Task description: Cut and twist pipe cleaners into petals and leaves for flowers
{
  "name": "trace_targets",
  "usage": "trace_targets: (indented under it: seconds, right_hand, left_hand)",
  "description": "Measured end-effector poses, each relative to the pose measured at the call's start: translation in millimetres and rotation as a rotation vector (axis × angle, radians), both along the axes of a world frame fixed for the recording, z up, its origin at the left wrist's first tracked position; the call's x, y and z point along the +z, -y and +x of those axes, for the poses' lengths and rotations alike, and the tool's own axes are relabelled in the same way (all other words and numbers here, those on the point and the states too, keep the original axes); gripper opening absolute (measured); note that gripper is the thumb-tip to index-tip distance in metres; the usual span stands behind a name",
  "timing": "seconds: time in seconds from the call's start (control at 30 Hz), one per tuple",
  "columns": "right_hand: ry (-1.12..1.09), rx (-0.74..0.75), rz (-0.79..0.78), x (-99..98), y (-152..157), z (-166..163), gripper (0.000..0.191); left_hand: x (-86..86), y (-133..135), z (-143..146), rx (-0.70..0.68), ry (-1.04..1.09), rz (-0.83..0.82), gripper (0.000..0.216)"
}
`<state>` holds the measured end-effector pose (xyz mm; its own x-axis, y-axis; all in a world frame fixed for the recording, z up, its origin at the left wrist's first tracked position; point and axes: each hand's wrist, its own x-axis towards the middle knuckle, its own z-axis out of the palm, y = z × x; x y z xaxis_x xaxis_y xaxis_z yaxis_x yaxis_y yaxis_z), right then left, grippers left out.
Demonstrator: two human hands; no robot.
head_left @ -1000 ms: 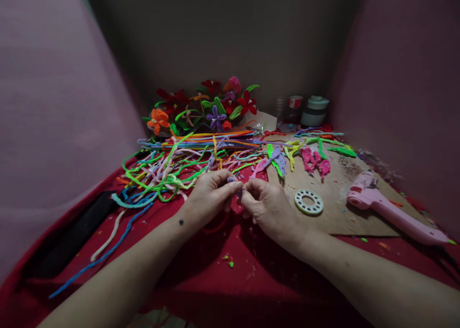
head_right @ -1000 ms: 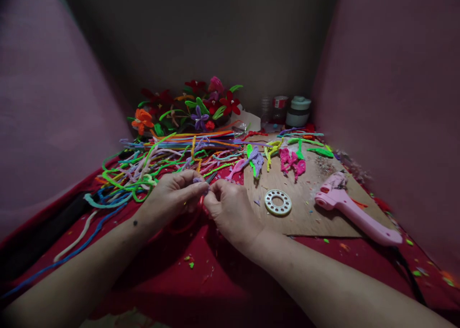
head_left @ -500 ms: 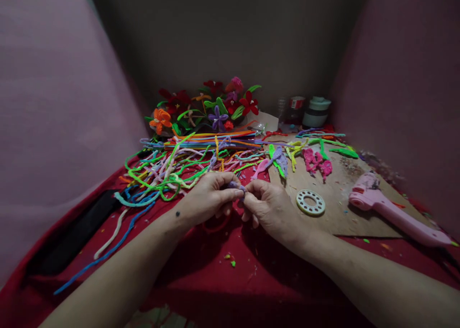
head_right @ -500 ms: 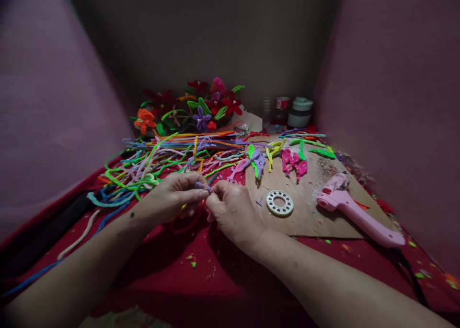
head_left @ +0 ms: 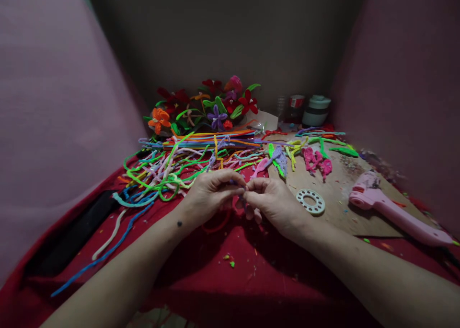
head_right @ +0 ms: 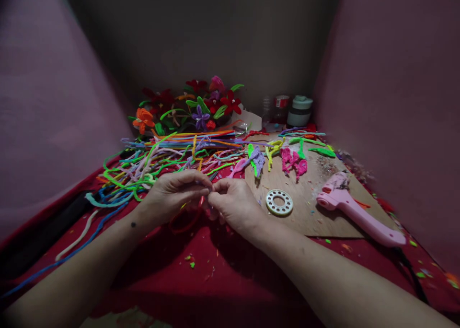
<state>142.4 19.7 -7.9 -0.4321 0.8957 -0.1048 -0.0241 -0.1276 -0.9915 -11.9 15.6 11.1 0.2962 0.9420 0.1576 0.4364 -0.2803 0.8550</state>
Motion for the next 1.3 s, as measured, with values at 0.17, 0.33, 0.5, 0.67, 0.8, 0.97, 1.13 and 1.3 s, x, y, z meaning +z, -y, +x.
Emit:
trace_targets:
  seconds: [0.17, 0.33, 0.5, 0.67, 0.8, 0.97, 1.13, 1.3]
  right_hand:
    - [0.029, -0.020, -0.020, -2.7, -0.4, 0.1, 0.007]
    - [0.040, -0.001, -0.002, -3.2, 1.2, -0.6, 0.005]
    - [0.025, -0.013, 0.005, -0.2, 3.0, 1.7, 0.013]
    - [0.003, -0.030, -0.016, -2.0, 1.6, 4.7, 0.014]
    - [0.014, -0.037, 0.017, -6.1, -1.6, 4.9, 0.013]
    - [0.029, 0.012, 0.065, -7.6, -3.5, 6.7, 0.024]
    - [0.055, 0.024, 0.070, -6.6, -5.0, 8.5, 0.027]
    - [0.097, -0.022, 0.081, -4.4, -5.5, 6.6, 0.020]
  left_hand:
    - [1.5, 2.0, -0.1, -0.018, -0.188, 0.184, 0.009]
    - [7.2, 4.0, -0.7, -0.037, -0.292, 0.230, 0.009]
    - [5.3, 3.8, -1.2, -0.011, -0.066, -0.133, 0.016]
    - [7.4, 2.5, 0.7, 0.052, 0.148, -0.346, 0.017]
    - [5.9, 1.9, 0.7, 0.072, 0.177, -0.378, 0.018]
    - [6.4, 3.0, 1.0, 0.096, 0.211, -0.400, 0.018]
    - [7.8, 4.2, 2.0, 0.095, 0.228, -0.410, 0.018]
    - [3.7, 4.4, 4.3, 0.115, 0.199, -0.373, 0.017]
